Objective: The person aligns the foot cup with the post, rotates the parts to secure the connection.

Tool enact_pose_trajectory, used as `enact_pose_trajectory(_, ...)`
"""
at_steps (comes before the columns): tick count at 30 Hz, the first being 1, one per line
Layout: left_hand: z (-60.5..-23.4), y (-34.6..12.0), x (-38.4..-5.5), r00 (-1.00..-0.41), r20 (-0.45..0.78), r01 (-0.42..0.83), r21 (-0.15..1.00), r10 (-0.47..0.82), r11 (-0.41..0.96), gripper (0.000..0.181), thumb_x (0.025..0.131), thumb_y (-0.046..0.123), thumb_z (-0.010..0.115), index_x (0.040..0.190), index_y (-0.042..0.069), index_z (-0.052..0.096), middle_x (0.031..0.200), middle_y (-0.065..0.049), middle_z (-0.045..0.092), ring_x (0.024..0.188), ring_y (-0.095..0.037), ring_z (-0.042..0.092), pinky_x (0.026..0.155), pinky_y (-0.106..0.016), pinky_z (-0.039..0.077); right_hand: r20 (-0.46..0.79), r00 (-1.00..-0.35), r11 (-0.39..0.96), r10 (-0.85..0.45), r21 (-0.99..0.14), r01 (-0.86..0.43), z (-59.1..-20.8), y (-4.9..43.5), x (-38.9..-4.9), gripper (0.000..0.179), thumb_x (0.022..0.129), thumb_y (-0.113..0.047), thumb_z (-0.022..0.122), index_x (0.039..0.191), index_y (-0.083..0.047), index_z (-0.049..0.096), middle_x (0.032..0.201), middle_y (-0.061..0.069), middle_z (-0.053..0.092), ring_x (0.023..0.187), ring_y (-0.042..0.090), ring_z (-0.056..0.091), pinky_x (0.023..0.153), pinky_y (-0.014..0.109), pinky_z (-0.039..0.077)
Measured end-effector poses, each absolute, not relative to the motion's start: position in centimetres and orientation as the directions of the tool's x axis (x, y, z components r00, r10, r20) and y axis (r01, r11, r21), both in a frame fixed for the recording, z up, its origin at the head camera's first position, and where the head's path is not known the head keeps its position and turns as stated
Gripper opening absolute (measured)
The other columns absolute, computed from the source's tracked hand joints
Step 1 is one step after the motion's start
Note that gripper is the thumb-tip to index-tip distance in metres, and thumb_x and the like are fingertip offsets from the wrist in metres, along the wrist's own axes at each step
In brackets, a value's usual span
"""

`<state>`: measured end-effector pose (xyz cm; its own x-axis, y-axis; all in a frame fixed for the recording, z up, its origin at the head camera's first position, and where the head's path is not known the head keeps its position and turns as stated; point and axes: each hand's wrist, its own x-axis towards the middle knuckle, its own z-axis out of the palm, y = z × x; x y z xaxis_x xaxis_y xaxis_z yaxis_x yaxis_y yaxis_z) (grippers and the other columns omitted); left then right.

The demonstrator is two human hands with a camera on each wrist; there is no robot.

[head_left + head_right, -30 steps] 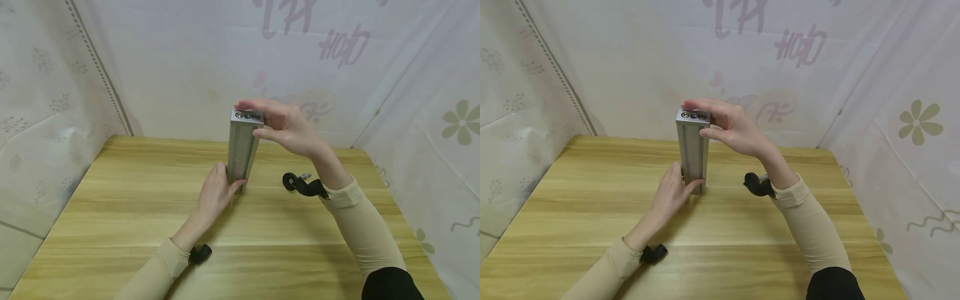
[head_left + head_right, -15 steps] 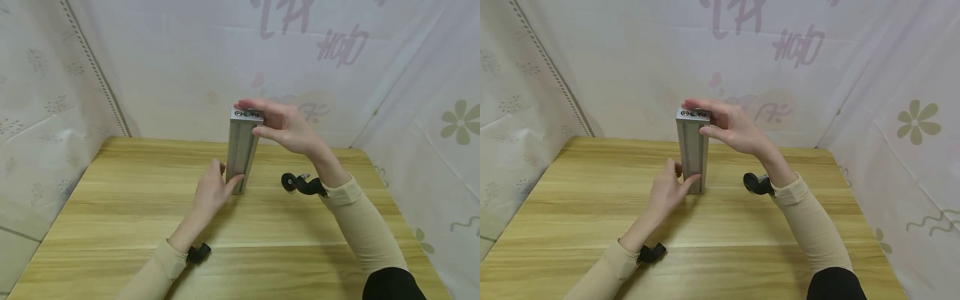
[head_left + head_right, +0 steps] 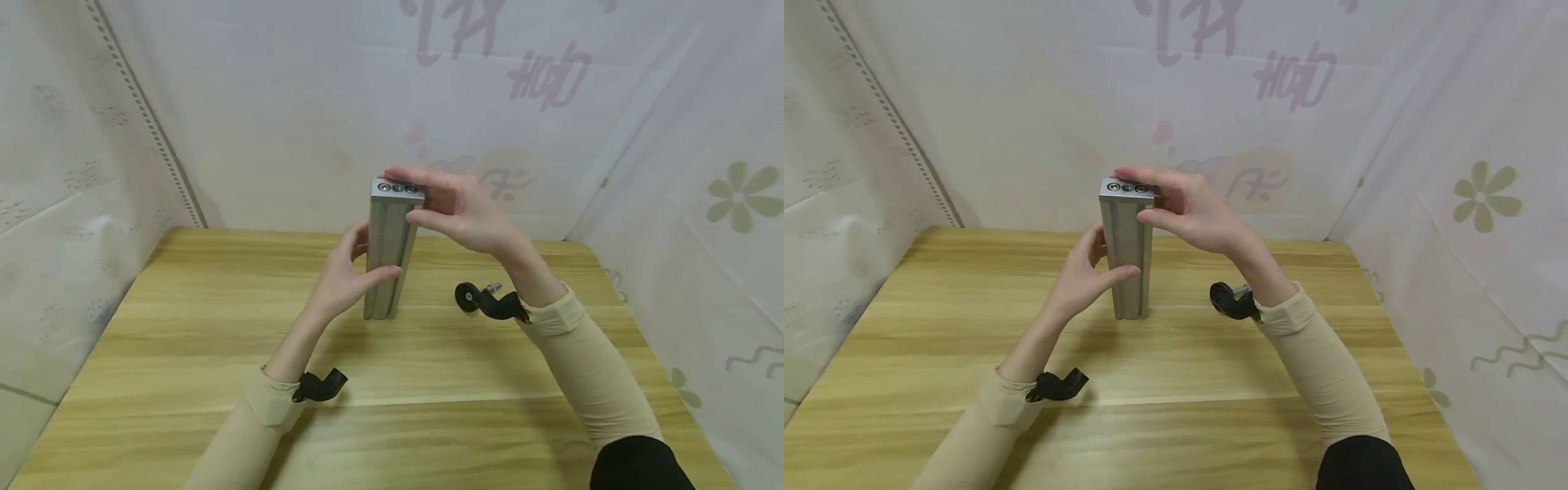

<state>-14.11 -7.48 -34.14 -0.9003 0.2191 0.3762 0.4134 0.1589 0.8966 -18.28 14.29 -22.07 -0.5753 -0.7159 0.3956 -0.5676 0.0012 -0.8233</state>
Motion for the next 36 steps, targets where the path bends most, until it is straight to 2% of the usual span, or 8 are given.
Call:
enact_pose_trajectory(10,-34.9,-6.9,-14.8,-0.899,0.387,0.408,0.910,0.205,0.070,0.072,0.085,0.010,0.083,0.148,0.017,0.050,0.138,-0.009,0.062,0.118,-0.024,0.063,0.103,-0.047,0.050,0.396,-0.574,0.013,-0.717,-0.815,-0.579,-22.3,14.3,-18.4,0.063,0.095,0.011,0.059,0.155,0.001,0.040,0.157,0.019,0.049,0.143,0.026,0.052,0.114,0.035,0.046)
enact_pose_trajectory(16,-35.4,-6.7,-14.9,-0.895,0.392,0.407,0.913,0.213,0.028,0.067,0.086,0.006,0.081,0.146,0.014,0.051,0.138,-0.010,0.062,0.117,-0.023,0.064,0.100,-0.038,0.052,0.431,-0.562,0.012,-0.706,-0.787,-0.617,-22.9,14.4,-18.4,0.075,0.093,0.007,0.063,0.160,-0.004,0.031,0.155,0.016,0.051,0.140,0.025,0.054,0.113,0.041,0.047)
enact_pose_trajectory(21,-35.8,-6.7,-14.9,-0.895,0.393,0.406,0.914,0.213,0.021,0.064,0.087,0.006,0.079,0.145,0.013,0.052,0.137,-0.011,0.063,0.117,-0.023,0.065,0.096,-0.030,0.053,0.449,-0.587,0.004,-0.673,-0.792,-0.610,-23.7,15.0,-18.4,0.081,0.095,-0.010,0.069,0.162,-0.007,0.025,0.158,0.017,0.046,0.145,0.026,0.048,0.117,0.047,0.042)
enact_pose_trajectory(24,-35.8,-6.7,-15.0,-0.897,0.388,0.403,0.915,0.211,0.030,0.064,0.088,0.007,0.079,0.145,0.014,0.052,0.137,-0.011,0.063,0.118,-0.023,0.065,0.096,-0.031,0.053,0.450,-0.605,-0.003,-0.657,-0.804,-0.595,-24.0,15.8,-18.6,0.085,0.095,-0.025,0.071,0.164,-0.010,0.023,0.160,0.016,0.044,0.149,0.031,0.042,0.120,0.049,0.038)
enact_pose_trajectory(26,-35.7,-6.7,-14.9,-0.899,0.383,0.398,0.917,0.212,0.034,0.063,0.088,0.008,0.079,0.145,0.013,0.052,0.137,-0.011,0.063,0.119,-0.024,0.065,0.097,-0.032,0.053,0.447,-0.616,-0.004,-0.649,-0.812,-0.584,-24.3,16.6,-18.7,0.085,0.096,-0.026,0.070,0.164,-0.011,0.021,0.161,0.016,0.042,0.150,0.034,0.041,0.122,0.050,0.035)
enact_pose_trajectory(33,-35.7,-6.7,-15.0,-0.904,0.370,0.389,0.920,0.212,0.055,0.061,0.087,0.009,0.080,0.143,0.011,0.055,0.133,-0.013,0.065,0.116,-0.024,0.066,0.095,-0.029,0.054,0.384,-0.681,0.097,-0.624,-0.826,-0.555,-26.1,20.0,-19.3,0.080,0.096,-0.007,0.063,0.164,-0.017,0.022,0.163,0.015,0.041,0.152,0.032,0.039,0.124,0.056,0.029)
enact_pose_trajectory(36,-35.7,-6.7,-15.0,-0.905,0.369,0.389,0.919,0.213,0.061,0.060,0.086,0.007,0.081,0.141,0.009,0.056,0.130,-0.014,0.066,0.113,-0.023,0.066,0.093,-0.027,0.054,0.322,-0.715,0.183,-0.620,-0.828,-0.531,-27.3,21.5,-19.6,0.082,0.096,-0.006,0.064,0.165,-0.021,0.021,0.164,0.012,0.040,0.153,0.030,0.037,0.124,0.055,0.028)
